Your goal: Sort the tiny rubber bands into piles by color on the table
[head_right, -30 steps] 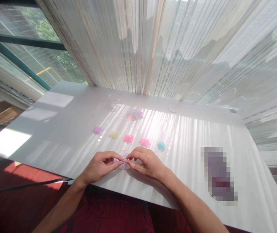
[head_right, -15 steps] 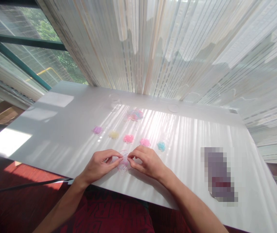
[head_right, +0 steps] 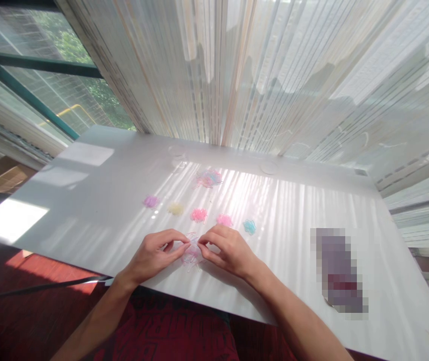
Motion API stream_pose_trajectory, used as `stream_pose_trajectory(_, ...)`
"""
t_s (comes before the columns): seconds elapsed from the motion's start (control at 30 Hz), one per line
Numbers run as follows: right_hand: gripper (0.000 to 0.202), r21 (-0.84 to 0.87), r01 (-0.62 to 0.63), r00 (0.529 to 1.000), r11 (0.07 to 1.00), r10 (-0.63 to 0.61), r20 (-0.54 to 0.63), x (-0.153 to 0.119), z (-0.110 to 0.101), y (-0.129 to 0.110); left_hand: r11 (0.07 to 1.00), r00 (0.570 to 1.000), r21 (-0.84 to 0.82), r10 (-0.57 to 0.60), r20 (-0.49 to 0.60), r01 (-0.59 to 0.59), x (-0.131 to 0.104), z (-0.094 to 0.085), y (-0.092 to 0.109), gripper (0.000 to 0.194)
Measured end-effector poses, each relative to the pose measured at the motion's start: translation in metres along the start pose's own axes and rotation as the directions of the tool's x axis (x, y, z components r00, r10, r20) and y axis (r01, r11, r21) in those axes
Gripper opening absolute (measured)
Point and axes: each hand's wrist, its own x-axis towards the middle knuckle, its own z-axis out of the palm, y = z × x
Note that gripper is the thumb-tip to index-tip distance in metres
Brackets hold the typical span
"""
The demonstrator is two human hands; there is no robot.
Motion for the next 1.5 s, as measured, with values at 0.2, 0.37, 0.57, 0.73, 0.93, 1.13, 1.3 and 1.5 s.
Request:
stream_pose_trajectory(0.2,0.011,0.003,-0.026,0.999,1.000,0.026,0.028,0.000,0.000,0.000,1.000,1.000,-0.010,-0.004,0.005,0.004,-0.001,0.000,0.000,0.004)
stream_pose_trajectory(0.37,0.010,-0.004,-0.044,0.998,0.999,0.044,0.041,-0.001,0.001,0.001,1.000,1.000,-0.006,-0.012,0.002,0.012,0.000,0.000,0.002,0.007)
stream_pose_trajectory(0.57,0.012,-0.031,-0.061,0.994,0.998,0.063,0.086,0.000,-0.002,0.002,0.994,0.980,0.066,-0.077,-0.185,0.091,0.005,-0.006,-0.003,0.012)
stream_pose_trajectory(0.73,0.016,-0.044,-0.055,0.992,0.998,0.059,0.108,0.000,-0.004,0.002,0.938,0.838,0.181,-0.164,-0.520,0.295,0.015,-0.032,-0.026,0.015)
stream_pose_trajectory(0.93,0.016,-0.051,-0.062,0.987,0.997,0.069,0.144,-0.001,-0.005,0.004,0.849,0.754,0.241,-0.245,-0.609,0.471,0.022,-0.048,-0.050,0.012)
stream_pose_trajectory(1.13,0.019,-0.057,-0.074,0.985,0.996,0.082,0.153,-0.001,-0.004,0.005,0.796,0.734,0.283,-0.273,-0.622,0.536,0.022,-0.042,-0.058,0.013)
stream_pose_trajectory(1.3,0.019,-0.045,-0.079,0.984,0.996,0.085,0.157,-0.001,-0.005,0.005,0.788,0.759,0.307,-0.286,-0.586,0.534,0.019,-0.043,-0.053,0.013)
stream_pose_trajectory(1.5,0.018,-0.046,-0.106,0.978,0.993,0.112,0.177,-0.001,-0.007,0.004,0.805,0.793,0.325,-0.267,-0.548,0.496,0.014,-0.048,-0.045,0.016)
